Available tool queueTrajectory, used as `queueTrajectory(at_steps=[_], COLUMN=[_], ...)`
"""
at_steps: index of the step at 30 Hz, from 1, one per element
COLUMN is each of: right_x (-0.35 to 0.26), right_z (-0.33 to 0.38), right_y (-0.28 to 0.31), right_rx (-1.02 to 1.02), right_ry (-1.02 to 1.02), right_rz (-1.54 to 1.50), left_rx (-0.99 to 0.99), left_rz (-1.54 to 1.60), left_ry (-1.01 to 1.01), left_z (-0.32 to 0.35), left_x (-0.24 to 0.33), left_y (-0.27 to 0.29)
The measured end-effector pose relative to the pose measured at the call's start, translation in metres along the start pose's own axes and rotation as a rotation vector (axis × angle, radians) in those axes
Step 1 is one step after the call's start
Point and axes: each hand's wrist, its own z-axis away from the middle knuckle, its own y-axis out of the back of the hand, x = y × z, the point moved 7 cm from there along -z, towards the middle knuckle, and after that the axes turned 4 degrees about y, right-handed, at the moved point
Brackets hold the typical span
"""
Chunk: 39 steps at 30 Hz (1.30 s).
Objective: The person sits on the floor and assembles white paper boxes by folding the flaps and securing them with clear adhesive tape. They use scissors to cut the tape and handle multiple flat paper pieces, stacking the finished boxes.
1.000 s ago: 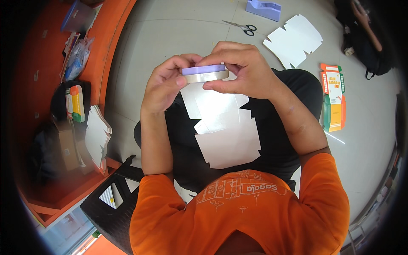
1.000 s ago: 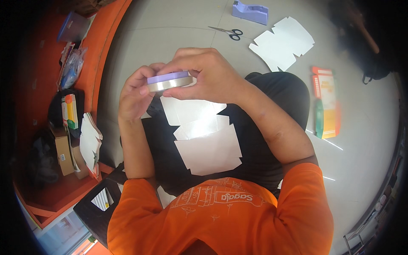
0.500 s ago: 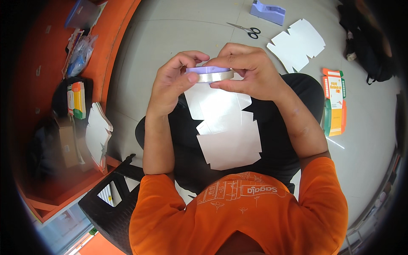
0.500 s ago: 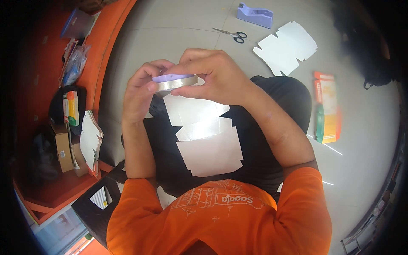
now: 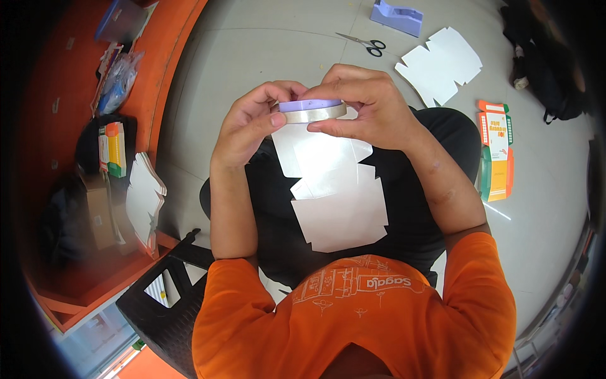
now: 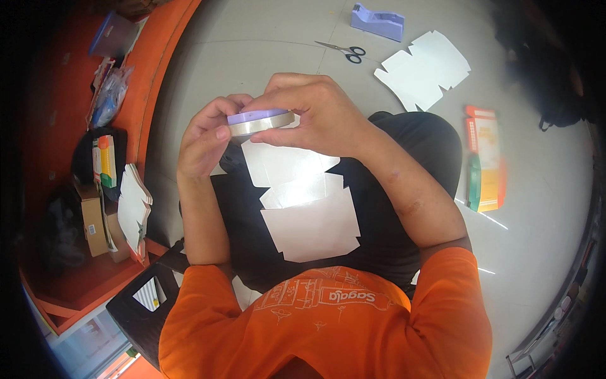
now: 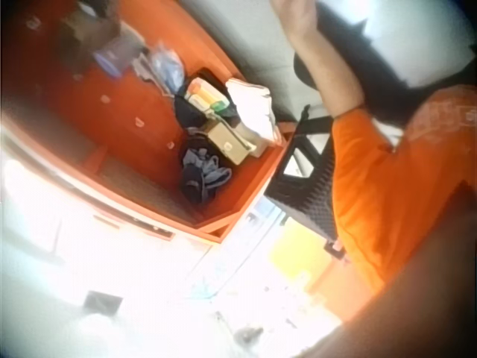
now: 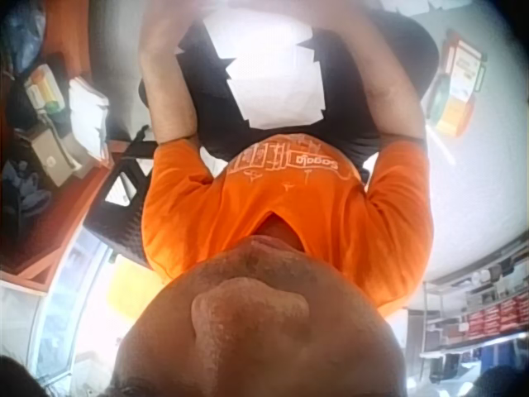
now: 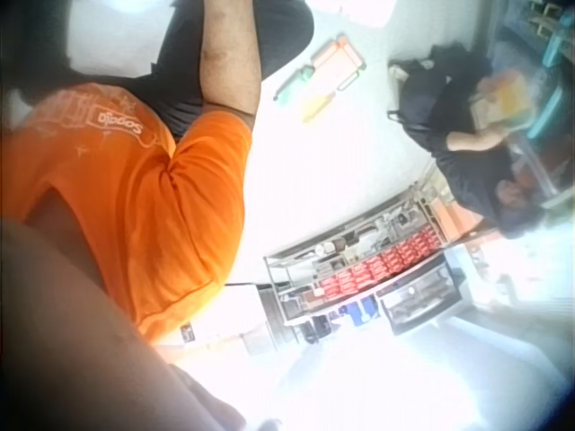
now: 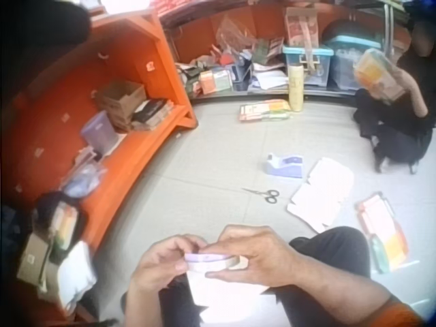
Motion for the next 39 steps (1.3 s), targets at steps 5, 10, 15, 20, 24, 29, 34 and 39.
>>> queueTrajectory(at_steps=[5, 10, 15, 20, 24, 29, 34, 39], right_x=[0.0, 0.001, -0.001, 0.004, -0.001, -0.002, -0.004, 0.002], right_z=[0.002, 0.002, 0.0, -0.001, 0.0, 0.003, 0.003, 0.002], right_y=[-0.005, -0.003, -0.001, 0.008, 0.004, -0.004, -0.007, -0.005], right_rx=[-0.008, -0.004, -0.011, -0.055, -0.021, 0.008, 0.023, -0.006], right_ry=[0.035, 0.027, -0.019, -0.147, -0.049, 0.078, 0.068, 0.025], right_rz=[0.096, 0.026, -0.022, -0.061, -0.067, 0.078, 0.196, 0.132], left_rx=[0.102, 0.039, -0.014, -0.075, 0.001, 0.092, 0.108, 0.079], left_rz=[-0.131, -0.039, -0.03, 0.144, 0.056, -0.151, -0.181, -0.071], left_ry=[0.011, 0.01, -0.015, -0.052, -0.067, -0.043, -0.071, -0.073], left_z=[0.0, -0.001, 0.001, 0.001, -0.001, -0.003, -0.004, 0.0], left_x=[-0.005, -0.001, -0.003, -0.004, -0.003, 0.003, 0.005, -0.003], left_y=[-0.005, -0.004, 0.001, 0.006, 0.006, -0.008, -0.012, 0.003])
